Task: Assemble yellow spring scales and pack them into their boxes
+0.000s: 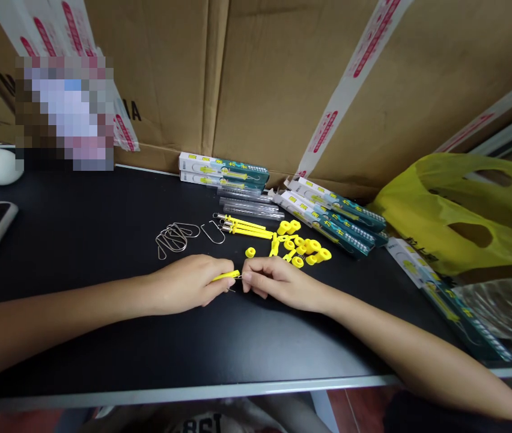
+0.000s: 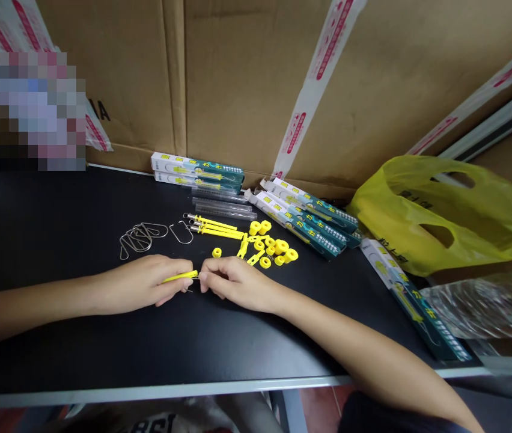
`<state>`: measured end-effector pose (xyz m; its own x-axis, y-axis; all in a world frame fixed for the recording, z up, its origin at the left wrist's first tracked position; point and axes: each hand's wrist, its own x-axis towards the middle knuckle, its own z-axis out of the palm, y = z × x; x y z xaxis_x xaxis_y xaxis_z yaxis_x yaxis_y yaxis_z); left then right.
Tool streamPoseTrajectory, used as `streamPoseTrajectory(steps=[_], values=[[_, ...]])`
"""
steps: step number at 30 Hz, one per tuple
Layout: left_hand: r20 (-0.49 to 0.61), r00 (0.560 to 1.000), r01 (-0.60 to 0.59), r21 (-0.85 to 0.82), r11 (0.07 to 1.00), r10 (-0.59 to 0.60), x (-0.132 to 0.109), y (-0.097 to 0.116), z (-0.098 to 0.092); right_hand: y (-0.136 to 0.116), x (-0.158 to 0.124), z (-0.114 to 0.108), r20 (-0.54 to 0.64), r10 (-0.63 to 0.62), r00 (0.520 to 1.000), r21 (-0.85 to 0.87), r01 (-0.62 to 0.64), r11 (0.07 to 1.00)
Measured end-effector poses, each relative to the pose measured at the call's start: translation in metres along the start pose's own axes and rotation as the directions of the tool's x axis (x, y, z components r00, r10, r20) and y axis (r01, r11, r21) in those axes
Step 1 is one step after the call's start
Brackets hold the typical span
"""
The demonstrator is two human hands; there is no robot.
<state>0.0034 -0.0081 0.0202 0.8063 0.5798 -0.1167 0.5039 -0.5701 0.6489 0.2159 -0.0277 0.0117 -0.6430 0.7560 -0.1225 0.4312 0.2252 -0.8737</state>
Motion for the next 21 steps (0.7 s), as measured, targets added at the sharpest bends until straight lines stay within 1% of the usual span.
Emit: streamPoseTrajectory(steps=[4,8,11,13,15,17,19,21], values=[[-0.001,1.000,0.008,0.047,0.999,-0.008,0.000,0.002,0.002,-0.002,-0.003,0.000,-0.006,-0.037,0.999,-0.089,0.036,0.995],[-0.009,1.000,0.005,0.049,0.999,-0.004,0.000,0.001,0.004,0.000,-0.002,0.002,-0.037,-0.027,0.999,-0.074,0.024,0.997],[-0.026,1.000,0.014,0.031,0.999,-0.013,0.000,0.000,0.004,0.003,-0.001,0.007,-0.123,0.023,0.992,0.008,-0.022,1.000],[-0.027,0.999,0.028,0.009,1.000,-0.028,0.000,0.000,0.004,0.006,0.000,0.009,-0.174,0.072,0.982,0.112,-0.053,0.992],[-0.011,0.998,0.060,-0.046,0.997,-0.060,-0.001,0.002,0.003,0.008,0.001,0.010,-0.165,0.107,0.980,0.230,-0.068,0.971],[0.033,0.991,0.130,-0.135,0.982,-0.127,-0.001,0.004,0.003,0.010,0.002,0.009,-0.121,0.119,0.986,0.310,-0.076,0.948],[0.096,0.978,0.204,-0.211,0.956,-0.188,-0.001,0.005,0.002,0.010,0.003,0.007,-0.097,0.113,0.989,0.345,-0.073,0.936],[0.150,0.967,0.236,-0.243,0.941,-0.204,-0.002,0.006,0.000,0.011,0.004,0.007,-0.099,0.107,0.989,0.355,-0.065,0.933]])
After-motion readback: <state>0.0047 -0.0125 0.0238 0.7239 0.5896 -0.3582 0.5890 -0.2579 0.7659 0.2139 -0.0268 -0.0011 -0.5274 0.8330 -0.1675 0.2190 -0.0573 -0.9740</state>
